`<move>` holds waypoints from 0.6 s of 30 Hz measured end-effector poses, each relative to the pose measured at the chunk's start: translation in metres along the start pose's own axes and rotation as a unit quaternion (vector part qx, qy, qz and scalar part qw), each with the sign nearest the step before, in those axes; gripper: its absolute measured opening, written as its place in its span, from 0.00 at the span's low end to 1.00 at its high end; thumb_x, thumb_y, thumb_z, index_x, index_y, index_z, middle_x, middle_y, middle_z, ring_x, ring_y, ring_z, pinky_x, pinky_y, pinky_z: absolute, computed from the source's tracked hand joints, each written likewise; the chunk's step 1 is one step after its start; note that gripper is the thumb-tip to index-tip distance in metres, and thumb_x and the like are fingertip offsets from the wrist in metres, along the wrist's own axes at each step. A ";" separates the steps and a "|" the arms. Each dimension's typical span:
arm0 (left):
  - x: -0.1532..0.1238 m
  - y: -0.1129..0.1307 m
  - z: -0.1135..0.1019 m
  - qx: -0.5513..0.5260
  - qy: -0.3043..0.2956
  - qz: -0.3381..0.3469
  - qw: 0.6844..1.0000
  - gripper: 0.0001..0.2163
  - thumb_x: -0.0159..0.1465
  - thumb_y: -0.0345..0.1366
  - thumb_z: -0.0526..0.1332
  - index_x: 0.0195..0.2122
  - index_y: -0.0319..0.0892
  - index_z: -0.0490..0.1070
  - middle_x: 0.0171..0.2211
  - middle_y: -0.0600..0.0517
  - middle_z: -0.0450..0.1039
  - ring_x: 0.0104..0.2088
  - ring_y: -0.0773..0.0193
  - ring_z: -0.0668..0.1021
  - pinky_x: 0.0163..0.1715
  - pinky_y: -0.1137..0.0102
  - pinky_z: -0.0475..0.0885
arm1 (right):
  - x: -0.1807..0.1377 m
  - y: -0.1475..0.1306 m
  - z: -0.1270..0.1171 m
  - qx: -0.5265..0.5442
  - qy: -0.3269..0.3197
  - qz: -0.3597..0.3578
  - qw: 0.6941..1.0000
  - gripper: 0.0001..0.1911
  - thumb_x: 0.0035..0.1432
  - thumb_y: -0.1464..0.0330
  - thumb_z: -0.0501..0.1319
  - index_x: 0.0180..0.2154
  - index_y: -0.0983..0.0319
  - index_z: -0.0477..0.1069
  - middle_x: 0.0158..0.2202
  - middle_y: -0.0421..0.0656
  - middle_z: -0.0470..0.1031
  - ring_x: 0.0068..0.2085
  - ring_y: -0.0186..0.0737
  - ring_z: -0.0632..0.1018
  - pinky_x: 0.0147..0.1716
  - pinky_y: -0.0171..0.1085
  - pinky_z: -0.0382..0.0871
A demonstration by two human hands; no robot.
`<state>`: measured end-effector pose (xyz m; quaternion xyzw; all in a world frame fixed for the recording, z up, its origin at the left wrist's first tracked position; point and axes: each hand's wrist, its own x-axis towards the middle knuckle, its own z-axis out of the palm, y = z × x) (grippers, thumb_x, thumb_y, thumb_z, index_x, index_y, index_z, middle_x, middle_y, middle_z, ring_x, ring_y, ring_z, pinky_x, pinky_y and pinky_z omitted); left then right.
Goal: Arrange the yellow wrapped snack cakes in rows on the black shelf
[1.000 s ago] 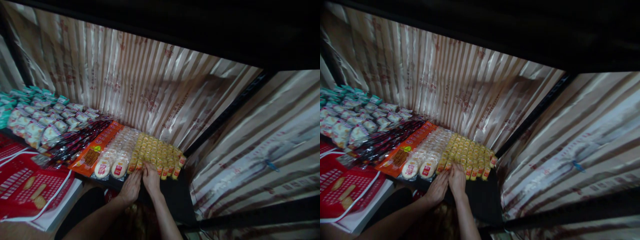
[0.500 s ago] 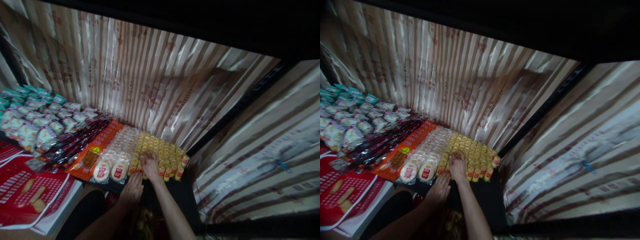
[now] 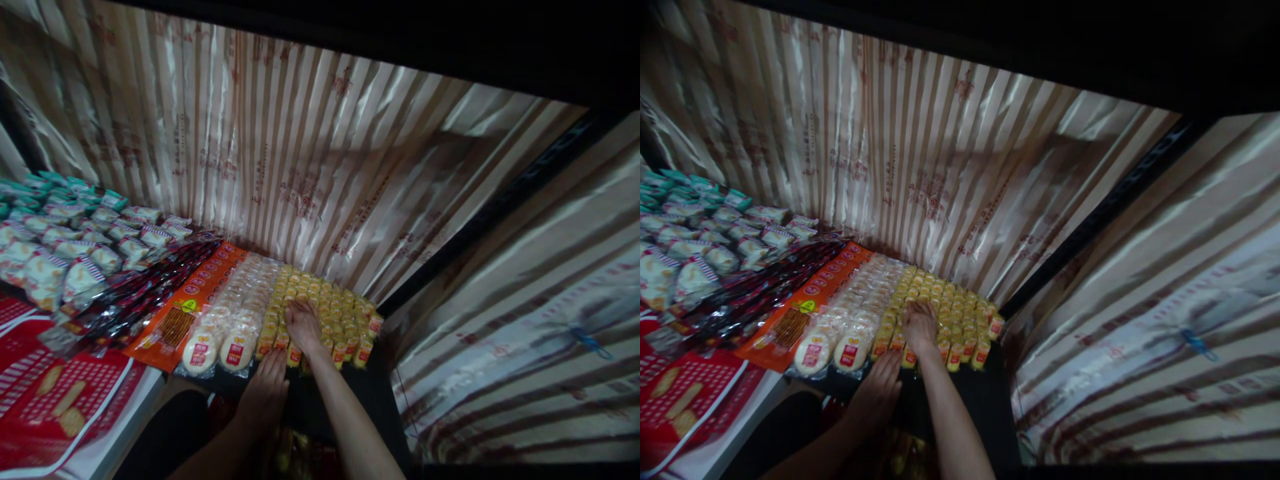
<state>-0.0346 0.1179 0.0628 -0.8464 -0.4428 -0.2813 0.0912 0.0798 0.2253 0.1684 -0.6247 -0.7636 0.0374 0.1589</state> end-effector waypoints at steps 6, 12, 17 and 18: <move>-0.002 0.000 0.003 0.005 -0.006 -0.008 1.000 0.21 0.67 0.35 0.46 0.59 0.29 0.56 0.57 0.40 0.64 0.58 0.53 0.65 0.53 0.60 0.66 | 0.015 0.003 0.004 -0.003 0.025 0.023 0.999 0.22 0.65 0.66 0.44 0.54 0.62 0.67 0.56 0.44 0.69 0.60 0.39 0.63 0.62 0.43 0.44; -0.004 0.002 0.002 -0.007 0.016 -0.014 1.000 0.24 0.67 0.33 0.47 0.63 0.29 0.48 0.58 0.39 0.62 0.61 0.52 0.60 0.54 0.59 0.65 | 0.028 0.006 0.009 -0.012 -0.030 0.013 0.999 0.20 0.62 0.68 0.47 0.51 0.63 0.70 0.54 0.46 0.71 0.60 0.40 0.63 0.61 0.42 0.47; -0.003 0.003 -0.001 -0.014 0.032 -0.016 0.999 0.25 0.67 0.31 0.47 0.64 0.31 0.44 0.59 0.40 0.60 0.62 0.54 0.60 0.55 0.59 0.64 | 0.036 0.014 0.005 -0.011 -0.020 0.021 1.000 0.22 0.62 0.67 0.48 0.56 0.63 0.64 0.59 0.44 0.65 0.61 0.38 0.61 0.61 0.39 0.48; -0.003 0.003 -0.002 -0.016 0.029 -0.017 0.999 0.25 0.67 0.31 0.47 0.64 0.31 0.45 0.60 0.41 0.60 0.62 0.54 0.60 0.56 0.59 0.64 | 0.037 0.015 0.005 -0.018 -0.021 0.024 0.999 0.22 0.62 0.67 0.48 0.56 0.64 0.64 0.59 0.45 0.65 0.62 0.39 0.61 0.62 0.39 0.46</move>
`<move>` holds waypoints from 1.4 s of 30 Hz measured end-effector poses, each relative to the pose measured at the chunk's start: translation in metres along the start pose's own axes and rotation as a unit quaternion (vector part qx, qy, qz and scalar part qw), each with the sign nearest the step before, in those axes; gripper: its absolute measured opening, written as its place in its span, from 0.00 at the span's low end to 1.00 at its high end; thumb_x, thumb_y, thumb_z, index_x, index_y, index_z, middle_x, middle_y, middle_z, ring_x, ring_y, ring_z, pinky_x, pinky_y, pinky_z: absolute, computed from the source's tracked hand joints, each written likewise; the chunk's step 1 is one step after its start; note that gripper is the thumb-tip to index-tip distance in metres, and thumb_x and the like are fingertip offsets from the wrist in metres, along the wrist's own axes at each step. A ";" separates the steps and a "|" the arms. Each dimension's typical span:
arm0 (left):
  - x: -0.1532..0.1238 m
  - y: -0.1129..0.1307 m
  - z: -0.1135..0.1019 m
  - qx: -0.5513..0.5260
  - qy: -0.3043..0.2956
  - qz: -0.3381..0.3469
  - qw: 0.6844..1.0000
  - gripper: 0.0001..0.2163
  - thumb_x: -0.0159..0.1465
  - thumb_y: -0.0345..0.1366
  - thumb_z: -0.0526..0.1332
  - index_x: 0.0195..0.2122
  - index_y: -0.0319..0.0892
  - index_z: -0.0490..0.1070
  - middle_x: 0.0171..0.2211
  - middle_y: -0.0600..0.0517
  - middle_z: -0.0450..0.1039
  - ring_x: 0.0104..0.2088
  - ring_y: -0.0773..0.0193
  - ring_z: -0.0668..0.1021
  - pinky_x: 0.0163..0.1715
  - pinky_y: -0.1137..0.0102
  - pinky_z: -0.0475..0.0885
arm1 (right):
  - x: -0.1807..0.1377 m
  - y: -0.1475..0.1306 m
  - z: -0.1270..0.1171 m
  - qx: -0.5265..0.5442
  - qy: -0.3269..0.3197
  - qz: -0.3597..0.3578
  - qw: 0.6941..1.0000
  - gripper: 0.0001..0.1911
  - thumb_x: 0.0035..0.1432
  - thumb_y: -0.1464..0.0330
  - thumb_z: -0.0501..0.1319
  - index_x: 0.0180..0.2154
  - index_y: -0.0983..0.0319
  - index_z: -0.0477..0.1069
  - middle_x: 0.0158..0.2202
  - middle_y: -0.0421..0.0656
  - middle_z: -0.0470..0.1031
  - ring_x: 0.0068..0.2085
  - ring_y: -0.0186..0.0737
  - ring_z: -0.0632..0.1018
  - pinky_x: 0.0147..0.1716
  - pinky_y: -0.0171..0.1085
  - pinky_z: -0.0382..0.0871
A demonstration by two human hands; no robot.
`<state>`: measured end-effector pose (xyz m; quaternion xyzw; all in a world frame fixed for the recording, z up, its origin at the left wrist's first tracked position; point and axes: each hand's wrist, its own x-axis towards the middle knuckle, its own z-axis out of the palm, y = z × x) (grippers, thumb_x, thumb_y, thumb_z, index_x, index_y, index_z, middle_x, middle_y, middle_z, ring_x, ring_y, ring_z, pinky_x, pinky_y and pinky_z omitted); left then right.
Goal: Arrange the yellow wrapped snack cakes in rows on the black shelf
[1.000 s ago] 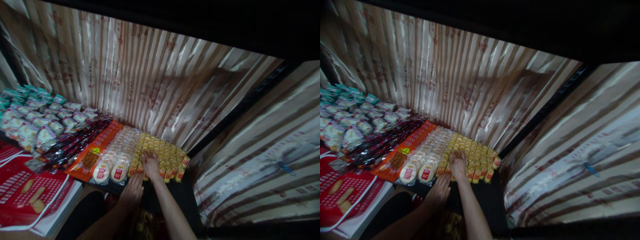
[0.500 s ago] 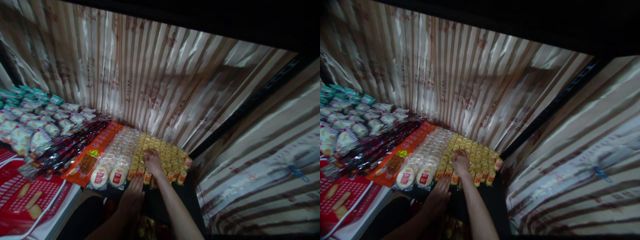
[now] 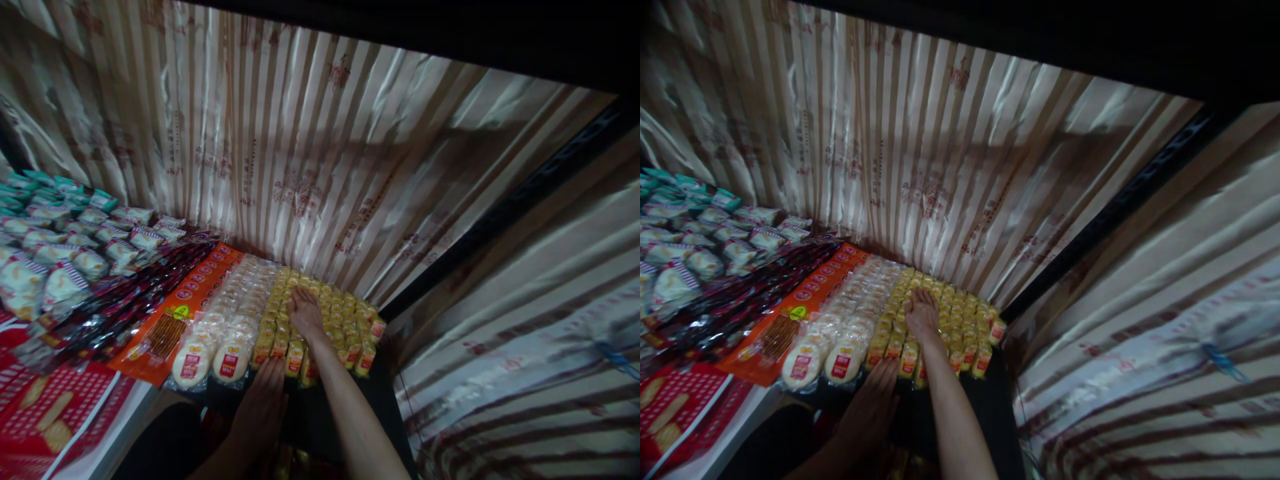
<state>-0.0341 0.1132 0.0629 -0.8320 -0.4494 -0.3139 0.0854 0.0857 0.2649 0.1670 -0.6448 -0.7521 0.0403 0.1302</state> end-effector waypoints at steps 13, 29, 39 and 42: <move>0.005 -0.001 0.000 0.008 -0.027 -0.004 1.000 0.24 0.66 0.31 0.47 0.63 0.33 0.49 0.59 0.43 0.61 0.62 0.55 0.59 0.56 0.59 0.64 | 0.024 0.001 0.003 -0.047 -0.002 -0.026 0.999 0.19 0.61 0.67 0.49 0.49 0.63 0.71 0.53 0.48 0.72 0.58 0.42 0.66 0.61 0.41 0.45; 0.007 -0.002 -0.002 0.056 0.000 0.018 0.998 0.24 0.65 0.32 0.49 0.62 0.31 0.53 0.59 0.43 0.61 0.61 0.54 0.61 0.55 0.61 0.62 | 0.050 0.009 0.002 -0.065 -0.024 -0.012 0.998 0.23 0.62 0.62 0.47 0.54 0.65 0.66 0.56 0.48 0.68 0.59 0.41 0.64 0.60 0.38 0.47; 0.008 -0.004 0.000 0.072 0.009 0.021 0.997 0.23 0.63 0.32 0.51 0.59 0.31 0.58 0.58 0.44 0.63 0.60 0.54 0.62 0.53 0.63 0.63 | 0.071 0.015 0.000 -0.109 -0.039 -0.037 0.993 0.20 0.63 0.64 0.46 0.50 0.63 0.69 0.53 0.48 0.71 0.57 0.40 0.67 0.59 0.38 0.48; 0.008 -0.005 0.000 0.071 0.011 0.024 0.997 0.23 0.62 0.31 0.51 0.59 0.32 0.59 0.59 0.44 0.62 0.60 0.53 0.61 0.54 0.62 0.62 | 0.077 0.016 0.004 -0.100 -0.034 -0.026 0.994 0.22 0.63 0.65 0.45 0.54 0.65 0.65 0.57 0.50 0.67 0.59 0.41 0.64 0.60 0.40 0.48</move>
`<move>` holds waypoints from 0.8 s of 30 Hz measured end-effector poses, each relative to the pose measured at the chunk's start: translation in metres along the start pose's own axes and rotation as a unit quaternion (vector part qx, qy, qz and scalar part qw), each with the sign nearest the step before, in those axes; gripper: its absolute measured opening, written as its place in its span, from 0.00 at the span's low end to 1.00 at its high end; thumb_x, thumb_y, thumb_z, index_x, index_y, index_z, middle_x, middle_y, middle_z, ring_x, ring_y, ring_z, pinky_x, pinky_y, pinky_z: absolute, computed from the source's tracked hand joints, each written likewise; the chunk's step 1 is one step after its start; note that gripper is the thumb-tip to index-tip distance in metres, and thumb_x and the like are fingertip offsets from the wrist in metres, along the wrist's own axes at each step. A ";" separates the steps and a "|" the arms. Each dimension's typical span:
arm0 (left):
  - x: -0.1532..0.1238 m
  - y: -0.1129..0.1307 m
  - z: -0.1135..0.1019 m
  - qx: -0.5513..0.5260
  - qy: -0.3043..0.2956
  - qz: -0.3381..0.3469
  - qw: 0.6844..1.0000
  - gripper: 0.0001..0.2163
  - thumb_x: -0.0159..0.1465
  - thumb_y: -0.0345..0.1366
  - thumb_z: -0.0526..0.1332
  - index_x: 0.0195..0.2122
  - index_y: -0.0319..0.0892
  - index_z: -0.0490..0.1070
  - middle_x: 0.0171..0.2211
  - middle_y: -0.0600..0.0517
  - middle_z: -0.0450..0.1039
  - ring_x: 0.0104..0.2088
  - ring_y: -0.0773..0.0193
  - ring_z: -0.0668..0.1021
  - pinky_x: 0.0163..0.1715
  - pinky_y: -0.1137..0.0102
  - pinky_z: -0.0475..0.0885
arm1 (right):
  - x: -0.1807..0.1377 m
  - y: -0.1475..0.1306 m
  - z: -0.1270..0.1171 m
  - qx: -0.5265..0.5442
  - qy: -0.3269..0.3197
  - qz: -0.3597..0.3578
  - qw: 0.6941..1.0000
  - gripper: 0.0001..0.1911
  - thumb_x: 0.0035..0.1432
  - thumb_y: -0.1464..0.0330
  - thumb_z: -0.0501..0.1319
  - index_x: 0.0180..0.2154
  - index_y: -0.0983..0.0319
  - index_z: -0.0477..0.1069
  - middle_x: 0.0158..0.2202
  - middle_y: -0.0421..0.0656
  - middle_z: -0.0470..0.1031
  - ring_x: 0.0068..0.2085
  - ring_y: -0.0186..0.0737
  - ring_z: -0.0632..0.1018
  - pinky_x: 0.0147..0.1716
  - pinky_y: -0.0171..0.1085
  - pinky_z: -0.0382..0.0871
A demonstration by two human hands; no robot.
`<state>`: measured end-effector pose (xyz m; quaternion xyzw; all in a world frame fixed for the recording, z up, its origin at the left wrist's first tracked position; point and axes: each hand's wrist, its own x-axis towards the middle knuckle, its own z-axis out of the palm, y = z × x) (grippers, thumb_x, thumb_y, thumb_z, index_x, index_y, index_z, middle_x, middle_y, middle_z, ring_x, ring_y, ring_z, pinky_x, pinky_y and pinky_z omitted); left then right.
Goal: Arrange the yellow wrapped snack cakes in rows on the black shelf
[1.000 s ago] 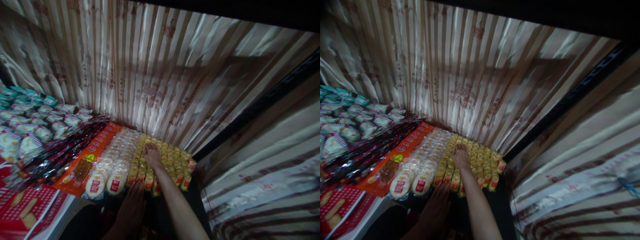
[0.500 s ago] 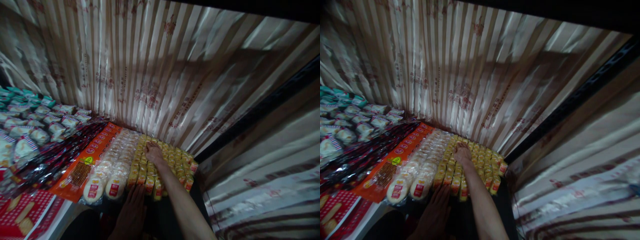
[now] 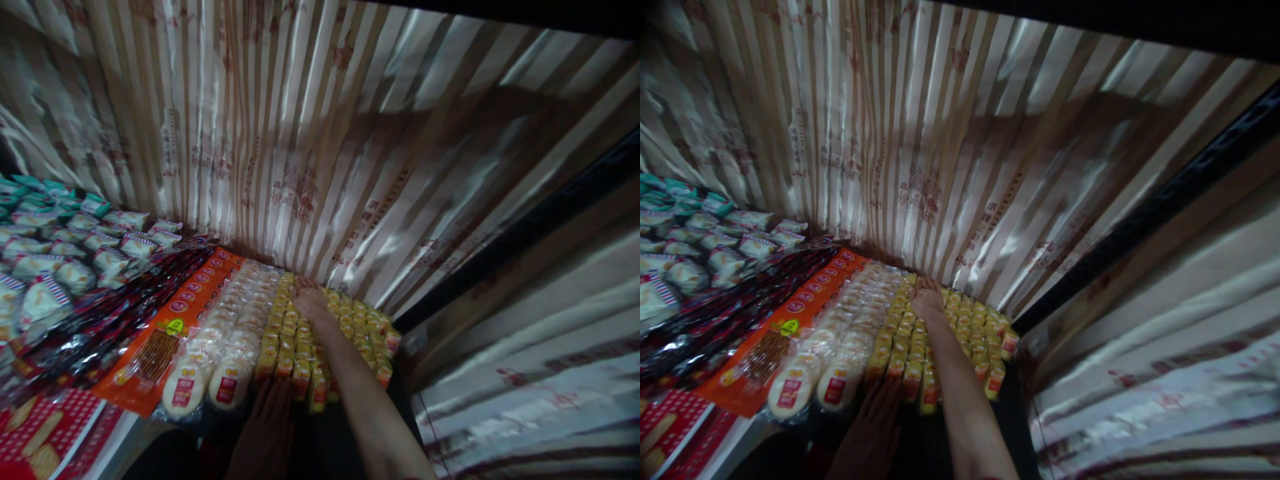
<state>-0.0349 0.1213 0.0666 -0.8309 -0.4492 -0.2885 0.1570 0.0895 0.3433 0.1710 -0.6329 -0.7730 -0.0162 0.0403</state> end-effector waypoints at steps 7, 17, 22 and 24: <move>-0.001 0.002 -0.003 -0.013 -0.036 -0.012 0.999 0.24 0.62 0.29 0.50 0.61 0.32 0.55 0.61 0.45 0.59 0.61 0.55 0.60 0.55 0.61 0.63 | -0.008 0.003 -0.013 0.053 0.020 -0.028 0.998 0.21 0.63 0.67 0.44 0.52 0.63 0.68 0.52 0.46 0.72 0.56 0.38 0.68 0.57 0.36 0.55; -0.011 0.000 -0.002 -0.088 -0.052 0.021 0.995 0.24 0.64 0.25 0.45 0.62 0.30 0.51 0.61 0.41 0.57 0.64 0.56 0.54 0.59 0.61 0.60 | -0.210 -0.007 0.015 0.298 0.296 0.069 0.905 0.15 0.62 0.65 0.48 0.43 0.61 0.70 0.40 0.49 0.76 0.43 0.43 0.76 0.44 0.42 0.70; -0.012 0.001 0.000 -0.077 -0.074 0.026 0.994 0.19 0.66 0.29 0.46 0.57 0.34 0.61 0.59 0.43 0.62 0.61 0.57 0.61 0.57 0.62 0.63 | -0.280 -0.008 0.057 0.310 0.265 0.098 0.908 0.16 0.63 0.63 0.48 0.43 0.58 0.71 0.40 0.49 0.77 0.43 0.43 0.77 0.43 0.42 0.72; -0.010 0.005 0.000 -0.078 -0.085 0.031 0.993 0.18 0.66 0.32 0.47 0.54 0.35 0.64 0.57 0.43 0.64 0.59 0.57 0.64 0.55 0.63 0.64 | -0.291 -0.008 0.067 0.307 0.249 0.093 0.914 0.17 0.63 0.63 0.47 0.44 0.58 0.71 0.42 0.49 0.76 0.44 0.43 0.77 0.44 0.43 0.72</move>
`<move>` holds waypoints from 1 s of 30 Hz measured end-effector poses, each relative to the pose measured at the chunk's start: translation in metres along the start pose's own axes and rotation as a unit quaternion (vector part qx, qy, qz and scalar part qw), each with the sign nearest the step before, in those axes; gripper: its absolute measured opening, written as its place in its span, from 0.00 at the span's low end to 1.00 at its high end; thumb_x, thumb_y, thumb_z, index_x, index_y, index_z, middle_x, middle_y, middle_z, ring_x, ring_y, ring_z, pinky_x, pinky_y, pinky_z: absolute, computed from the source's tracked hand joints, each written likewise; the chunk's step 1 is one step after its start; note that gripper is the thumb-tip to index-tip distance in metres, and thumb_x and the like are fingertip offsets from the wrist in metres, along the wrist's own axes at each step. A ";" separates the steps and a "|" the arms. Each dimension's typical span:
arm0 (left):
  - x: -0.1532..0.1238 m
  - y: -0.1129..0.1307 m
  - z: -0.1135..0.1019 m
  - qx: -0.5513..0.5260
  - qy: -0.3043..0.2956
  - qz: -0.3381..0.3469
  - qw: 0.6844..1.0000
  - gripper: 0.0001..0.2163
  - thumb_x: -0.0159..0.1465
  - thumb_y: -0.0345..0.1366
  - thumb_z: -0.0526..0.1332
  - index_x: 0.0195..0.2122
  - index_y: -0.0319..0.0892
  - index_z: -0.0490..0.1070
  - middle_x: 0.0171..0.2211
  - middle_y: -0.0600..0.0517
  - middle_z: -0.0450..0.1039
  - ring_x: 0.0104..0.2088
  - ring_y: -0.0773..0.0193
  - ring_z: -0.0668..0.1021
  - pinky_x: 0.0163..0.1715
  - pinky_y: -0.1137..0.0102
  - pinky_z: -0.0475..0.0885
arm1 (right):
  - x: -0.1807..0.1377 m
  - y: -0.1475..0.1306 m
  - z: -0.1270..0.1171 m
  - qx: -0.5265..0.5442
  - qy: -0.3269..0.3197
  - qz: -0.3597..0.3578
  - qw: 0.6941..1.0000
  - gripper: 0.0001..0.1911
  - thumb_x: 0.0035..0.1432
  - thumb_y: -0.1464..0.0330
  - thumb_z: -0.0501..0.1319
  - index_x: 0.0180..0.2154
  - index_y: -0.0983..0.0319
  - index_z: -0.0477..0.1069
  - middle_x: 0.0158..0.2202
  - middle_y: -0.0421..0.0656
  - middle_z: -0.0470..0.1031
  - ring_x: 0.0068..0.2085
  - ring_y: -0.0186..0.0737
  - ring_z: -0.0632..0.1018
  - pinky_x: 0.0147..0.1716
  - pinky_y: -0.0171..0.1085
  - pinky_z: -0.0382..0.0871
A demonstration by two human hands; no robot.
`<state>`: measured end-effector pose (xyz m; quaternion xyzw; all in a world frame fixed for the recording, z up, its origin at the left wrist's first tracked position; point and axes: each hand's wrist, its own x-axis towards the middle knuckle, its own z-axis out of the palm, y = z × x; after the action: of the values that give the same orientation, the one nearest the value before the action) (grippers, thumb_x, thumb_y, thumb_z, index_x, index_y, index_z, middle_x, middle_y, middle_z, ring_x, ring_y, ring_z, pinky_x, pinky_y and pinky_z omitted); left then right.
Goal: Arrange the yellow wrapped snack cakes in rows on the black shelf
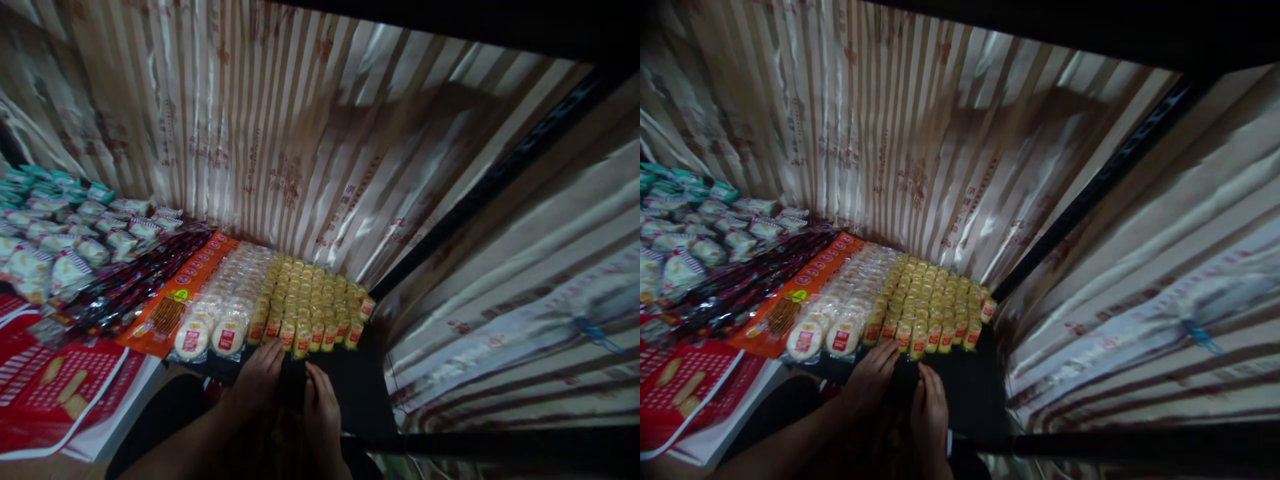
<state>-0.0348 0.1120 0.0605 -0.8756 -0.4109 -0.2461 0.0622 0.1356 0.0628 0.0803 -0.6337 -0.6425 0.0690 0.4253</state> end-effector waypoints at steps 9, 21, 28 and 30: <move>0.012 0.016 0.014 0.029 0.088 -0.015 0.996 0.21 0.66 0.28 0.41 0.58 0.30 0.60 0.53 0.39 0.68 0.57 0.57 0.66 0.51 0.63 0.66 | 0.033 -0.016 0.005 -0.037 -0.022 -0.061 0.997 0.21 0.63 0.69 0.42 0.50 0.61 0.69 0.48 0.49 0.74 0.52 0.41 0.72 0.53 0.45 0.66; 0.022 0.031 0.028 0.024 0.082 -0.081 0.993 0.20 0.64 0.29 0.43 0.54 0.27 0.62 0.51 0.35 0.69 0.54 0.53 0.70 0.49 0.59 0.67 | 0.133 -0.055 0.020 -0.215 -0.172 -0.078 0.958 0.21 0.63 0.69 0.46 0.53 0.61 0.68 0.54 0.44 0.71 0.58 0.46 0.62 0.59 0.46 0.49; 0.018 0.035 0.028 0.033 0.072 -0.098 0.992 0.24 0.67 0.32 0.41 0.63 0.29 0.47 0.55 0.36 0.65 0.56 0.53 0.68 0.49 0.60 0.65 | 0.154 -0.049 0.023 -0.241 -0.243 -0.071 0.937 0.24 0.64 0.68 0.43 0.58 0.68 0.61 0.61 0.48 0.61 0.63 0.43 0.58 0.63 0.43 0.40; 0.018 0.035 0.025 0.042 0.075 -0.096 0.992 0.24 0.67 0.32 0.42 0.63 0.29 0.47 0.55 0.37 0.66 0.55 0.53 0.69 0.49 0.61 0.65 | 0.161 -0.049 0.025 -0.242 -0.272 -0.068 0.929 0.24 0.64 0.68 0.44 0.57 0.68 0.62 0.60 0.49 0.63 0.63 0.43 0.59 0.63 0.44 0.40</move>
<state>0.0110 0.1097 0.0507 -0.8078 -0.4971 -0.2984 0.1062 0.1095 0.2054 0.1693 -0.6292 -0.7722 0.0527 0.0714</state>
